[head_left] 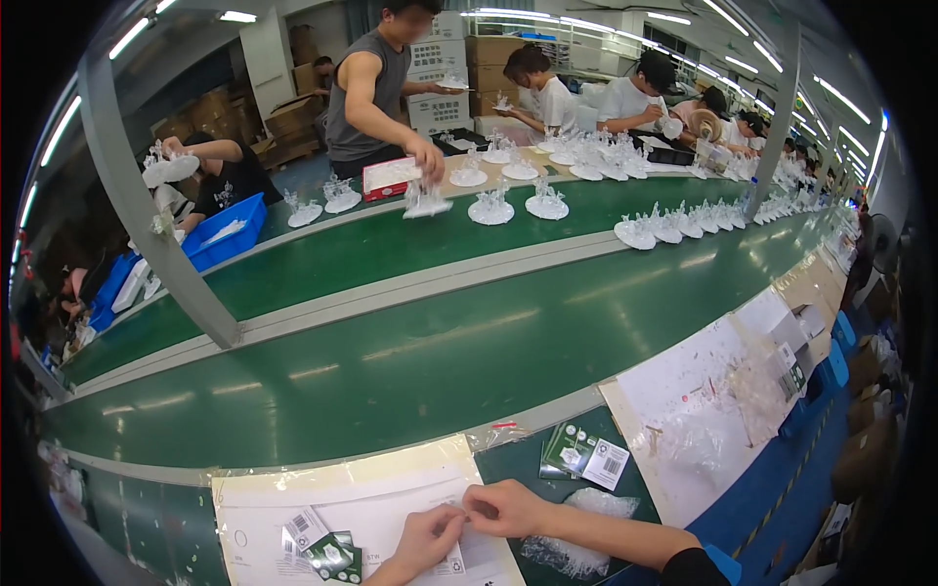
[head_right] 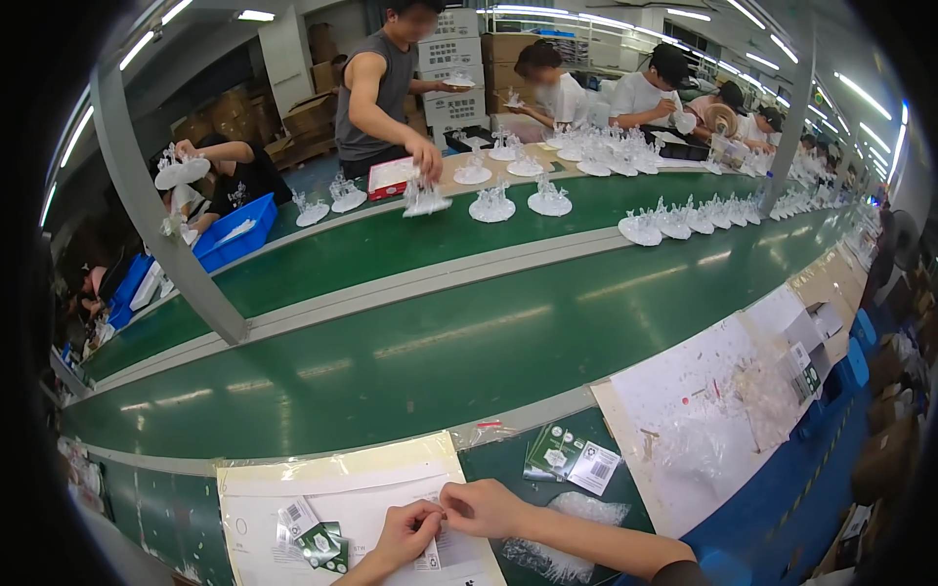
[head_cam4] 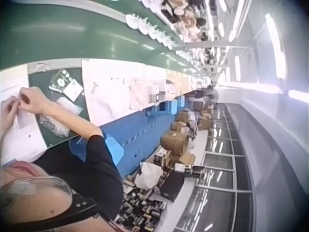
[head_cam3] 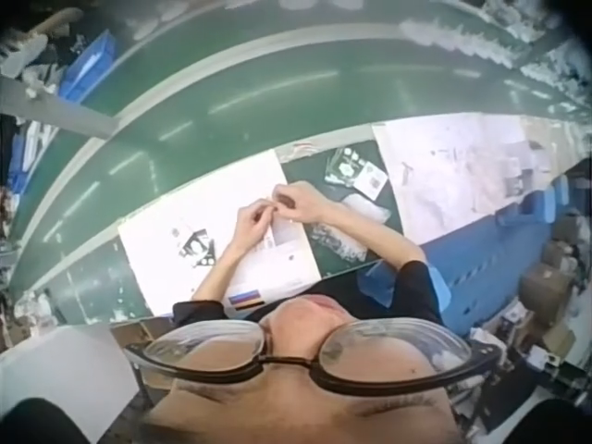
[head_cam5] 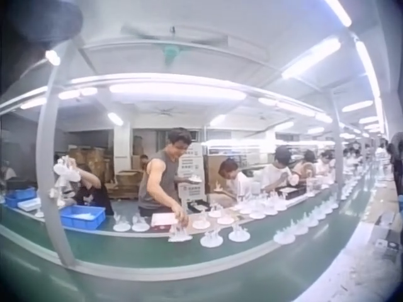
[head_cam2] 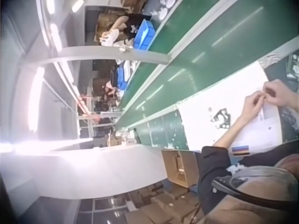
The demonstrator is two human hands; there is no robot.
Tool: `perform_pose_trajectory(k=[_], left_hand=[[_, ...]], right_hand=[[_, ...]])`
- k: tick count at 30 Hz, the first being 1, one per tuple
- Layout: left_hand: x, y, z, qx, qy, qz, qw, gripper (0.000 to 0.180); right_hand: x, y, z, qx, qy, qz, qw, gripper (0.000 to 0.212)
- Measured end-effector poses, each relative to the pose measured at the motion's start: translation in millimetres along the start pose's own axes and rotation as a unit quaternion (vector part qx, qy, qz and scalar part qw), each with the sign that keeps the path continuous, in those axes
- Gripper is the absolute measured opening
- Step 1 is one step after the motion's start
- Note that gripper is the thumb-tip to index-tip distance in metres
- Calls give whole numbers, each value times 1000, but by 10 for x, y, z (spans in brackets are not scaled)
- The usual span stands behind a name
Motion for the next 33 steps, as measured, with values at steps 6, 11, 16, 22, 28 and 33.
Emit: perform_pose_trajectory(k=[6, 11, 16, 22, 28, 33], left_hand=[[1, 6, 20, 12, 3, 7, 1000, 14], [16, 32, -60, -9, 32, 5, 999, 11], [22, 35, -30, -1, 10, 9, 1000, 12], [18, 45, 10, 5, -15, 14, 1000, 14], [16, 43, -8, 2, -19, 10, 1000, 14], [22, 49, -46, -10, 16, -1, 1000, 10]], right_hand=[[-2, 4, -10, 7, 2, -1, 1000, 9], [-1, -23, -8, 6, -6, -9, 1000, 9], [-8, -33, -12, 7, -4, -4, 1000, 9], [-10, -47, -3, 7, -9, -5, 1000, 9], [-13, -39, -20, 4, 0, -4, 1000, 10], [-2, -29, -34, -8, 12, 12, 1000, 12]])
Point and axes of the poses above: each hand's wrist, its own x-axis towards the middle knuckle, its own y-axis out of the palm, z = x × y, the point moved 9 cm from there along x, towards the middle knuckle, and after that the axes turned 6 degrees about -x, right-handed, at the moved point
